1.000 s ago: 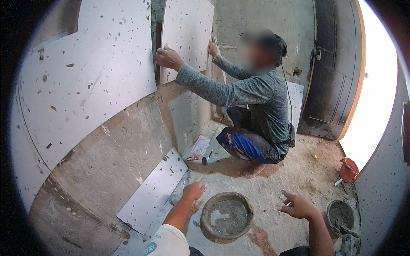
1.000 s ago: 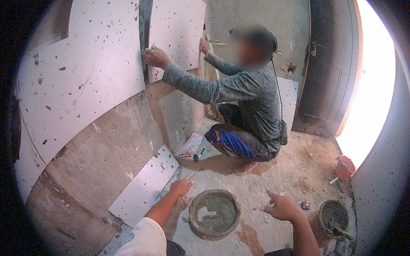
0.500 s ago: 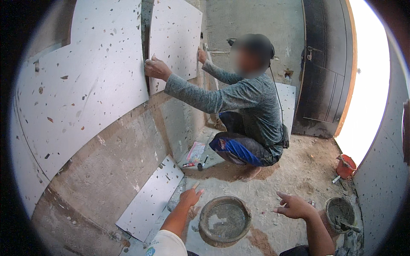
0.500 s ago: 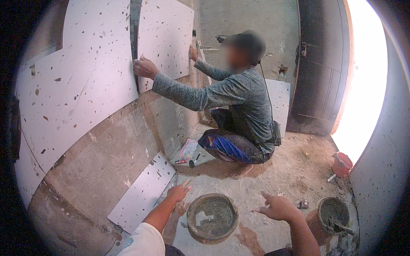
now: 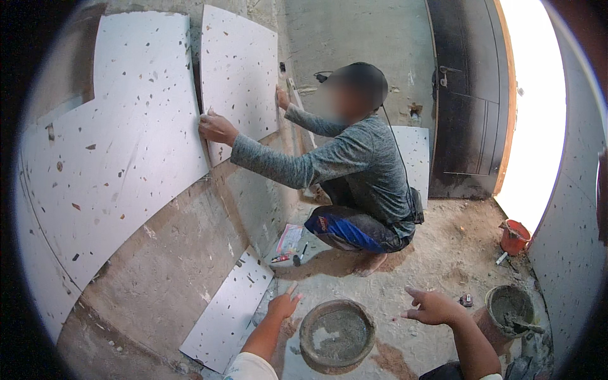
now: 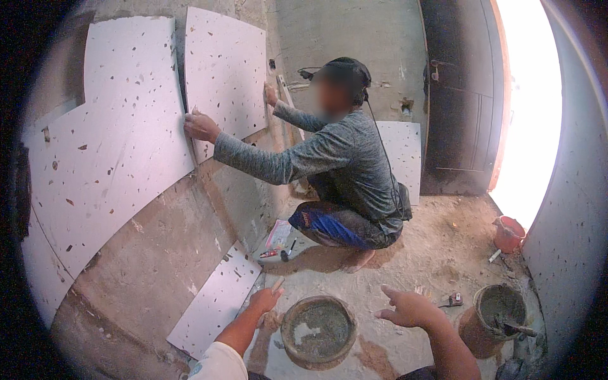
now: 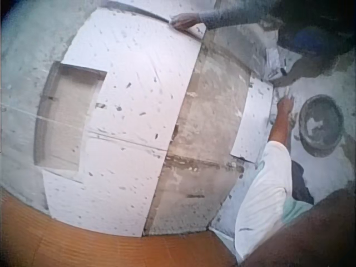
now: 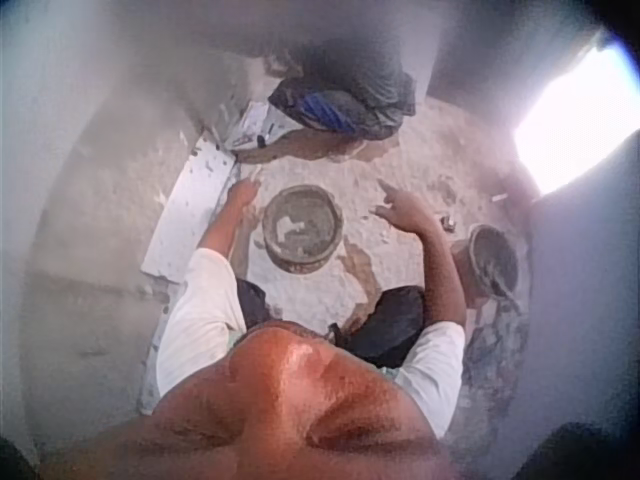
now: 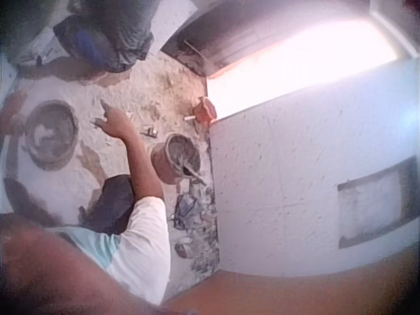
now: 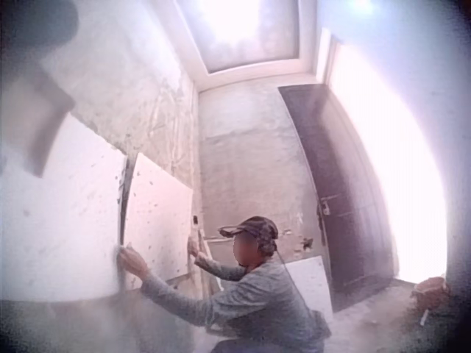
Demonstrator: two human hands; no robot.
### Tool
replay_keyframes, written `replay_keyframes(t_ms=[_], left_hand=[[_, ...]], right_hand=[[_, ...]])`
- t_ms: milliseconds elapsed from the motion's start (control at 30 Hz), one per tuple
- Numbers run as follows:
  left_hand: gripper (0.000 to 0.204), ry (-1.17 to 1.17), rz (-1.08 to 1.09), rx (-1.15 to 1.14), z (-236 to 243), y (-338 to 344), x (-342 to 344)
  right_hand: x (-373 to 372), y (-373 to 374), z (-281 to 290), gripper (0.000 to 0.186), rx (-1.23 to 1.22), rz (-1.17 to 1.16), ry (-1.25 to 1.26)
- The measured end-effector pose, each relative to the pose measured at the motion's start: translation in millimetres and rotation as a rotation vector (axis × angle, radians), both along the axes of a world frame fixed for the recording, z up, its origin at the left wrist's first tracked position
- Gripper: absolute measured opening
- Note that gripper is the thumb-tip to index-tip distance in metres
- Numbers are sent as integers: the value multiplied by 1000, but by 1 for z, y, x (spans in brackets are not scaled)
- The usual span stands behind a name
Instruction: The person assists in installing wall tiles by handing a large white tile to a coworker, applying adhesive to the wall with a trowel, and wiping the installed tiles with a cloth. The person also retrieves a bucket and a cloth from another room to support the tiling process.
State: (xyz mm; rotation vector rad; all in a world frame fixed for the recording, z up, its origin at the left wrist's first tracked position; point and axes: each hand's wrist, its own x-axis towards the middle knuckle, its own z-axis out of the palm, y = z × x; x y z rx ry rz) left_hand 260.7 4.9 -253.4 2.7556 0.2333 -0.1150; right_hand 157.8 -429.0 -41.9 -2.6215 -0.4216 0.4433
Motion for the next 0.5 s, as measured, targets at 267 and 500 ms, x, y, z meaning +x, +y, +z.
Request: replay_keyframes(t_ms=[267,500], left_hand=[[72,4,12,47,-8,2,5],[73,52,2,33,-3,-1,2]], right_hand=[[2,-4,-4,84,4,18,-27],[0,-3,-2,81,10,30,-38]])
